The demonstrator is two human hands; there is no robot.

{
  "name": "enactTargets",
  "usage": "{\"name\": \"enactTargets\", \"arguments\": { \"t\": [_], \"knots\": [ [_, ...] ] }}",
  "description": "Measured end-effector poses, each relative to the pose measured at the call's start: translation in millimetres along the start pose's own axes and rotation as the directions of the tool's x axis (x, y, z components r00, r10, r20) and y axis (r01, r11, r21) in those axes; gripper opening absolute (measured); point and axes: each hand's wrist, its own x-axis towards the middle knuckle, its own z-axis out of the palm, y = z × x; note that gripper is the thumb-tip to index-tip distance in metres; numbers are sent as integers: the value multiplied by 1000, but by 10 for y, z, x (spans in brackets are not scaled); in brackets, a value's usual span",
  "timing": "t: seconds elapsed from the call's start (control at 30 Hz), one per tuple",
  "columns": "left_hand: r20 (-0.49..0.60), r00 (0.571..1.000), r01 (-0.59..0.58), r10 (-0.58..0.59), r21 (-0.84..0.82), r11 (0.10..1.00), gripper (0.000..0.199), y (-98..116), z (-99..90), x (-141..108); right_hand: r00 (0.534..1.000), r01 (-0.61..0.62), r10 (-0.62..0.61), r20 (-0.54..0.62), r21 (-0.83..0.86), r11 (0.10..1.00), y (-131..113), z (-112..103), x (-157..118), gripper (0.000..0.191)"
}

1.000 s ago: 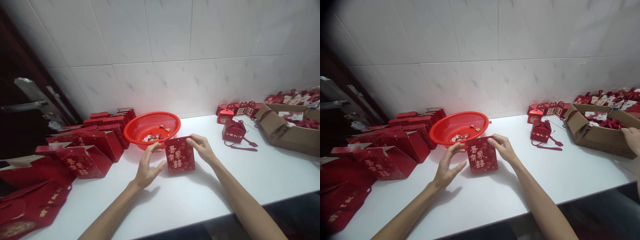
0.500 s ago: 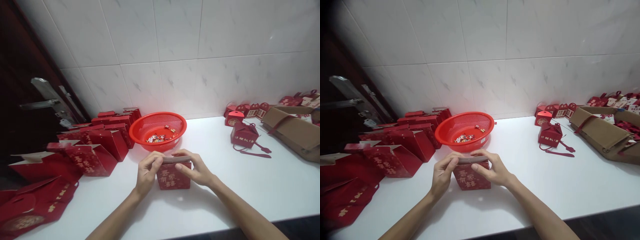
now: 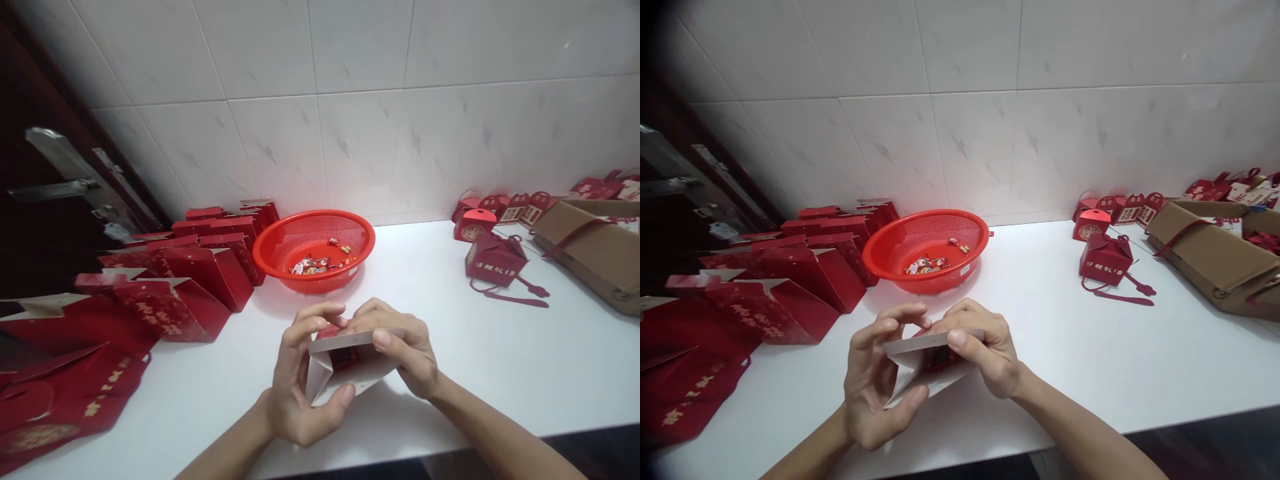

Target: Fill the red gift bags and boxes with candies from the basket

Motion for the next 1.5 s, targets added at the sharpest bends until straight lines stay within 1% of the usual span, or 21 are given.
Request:
{"name": "enactTargets", "arguments": {
  "t": [0.07, 0.13, 0.27, 0.4, 0.43, 0.5, 0.57, 0.63, 0.7, 0.77, 0.83, 0.9, 1.0, 1.1, 1.2, 1.3, 1.33, 1.43, 1.5],
  "knots": [
    [23, 999, -33, 34, -23, 999, 73, -12, -6, 12, 999, 33, -33, 23, 0, 999, -9, -8, -2, 32],
    [43, 998, -53, 54, -30, 998, 73, -35, -17, 26, 998, 58, -58, 21, 5, 998, -1, -16, -2, 31],
    [53, 998, -40, 37, 61, 997, 56, -93, -46, 34, 999, 22, -22, -41, 16, 1000, 58, -34, -12, 30],
    [39, 999, -9, 5, 90, 996, 51, -147, -75, 19, 998, 15, -14, -59, 19, 1000, 105, -28, -18, 30],
    [31, 999, 8, -10, 88, 996, 49, -159, -83, 16, 997, -4, 6, -73, 25, 1000, 110, -22, -12, 30],
    [16, 998, 55, -57, 86, 995, 44, -182, -97, 16, 987, -95, 100, -124, 46, 994, 117, -13, 8, 32],
    [11, 993, 115, -117, 96, 989, 45, -206, -108, 26, 959, -216, 226, -172, 74, 974, 130, -15, 37, 37],
    [5, 982, 188, -190, 129, 974, 41, -237, -112, 44, 937, -282, 293, -192, 80, 956, 157, -34, 64, 40],
    [-36, 960, 282, -279, 148, 948, 30, -277, -110, 66, 939, -270, 281, -199, 81, 960, 201, -65, 82, 40],
    [-107, 926, 374, -363, 123, 919, 23, -322, -104, 90, 947, -234, 250, -204, 98, 967, 252, -99, 94, 41],
    [-165, 892, 435, -421, 66, 898, 25, -361, -97, 117, 950, -220, 241, -198, 124, 968, 295, -126, 106, 44],
    [-200, 873, 458, -445, 20, 889, 28, -390, -89, 144, 948, -235, 256, -190, 129, 963, 318, -146, 125, 45],
    [-230, 868, 451, -440, -6, 892, 29, -412, -72, 176, 935, -284, 293, -198, 75, 956, 316, -172, 158, 35],
    [-239, 867, 450, -436, 1, 893, 27, -421, -65, 187, 931, -306, 301, -208, 7, 952, 312, -199, 178, 23],
    [-238, 871, 447, -431, 17, 894, 25, -425, -86, 175, 945, -281, 266, -191, -57, 958, 333, -217, 179, 23],
    [-185, 891, 422, -413, 8, 907, 29, -427, -125, 160, 958, -252, 232, -168, -105, 962, 358, -221, 178, 20],
    [-177, 892, 422, -415, 1, 907, 30, -428, -135, 159, 961, -245, 225, -162, -116, 962, 363, -222, 181, 19],
    [-210, 868, 460, -450, 1, 888, 29, -436, -145, 168, 970, -221, 198, -143, -175, 959, 359, -242, 198, 17],
    [-237, 853, 484, -466, 23, 875, 31, -447, -138, 173, 979, -197, 176, -104, -248, 949, 339, -286, 217, 17]
  ]
}}
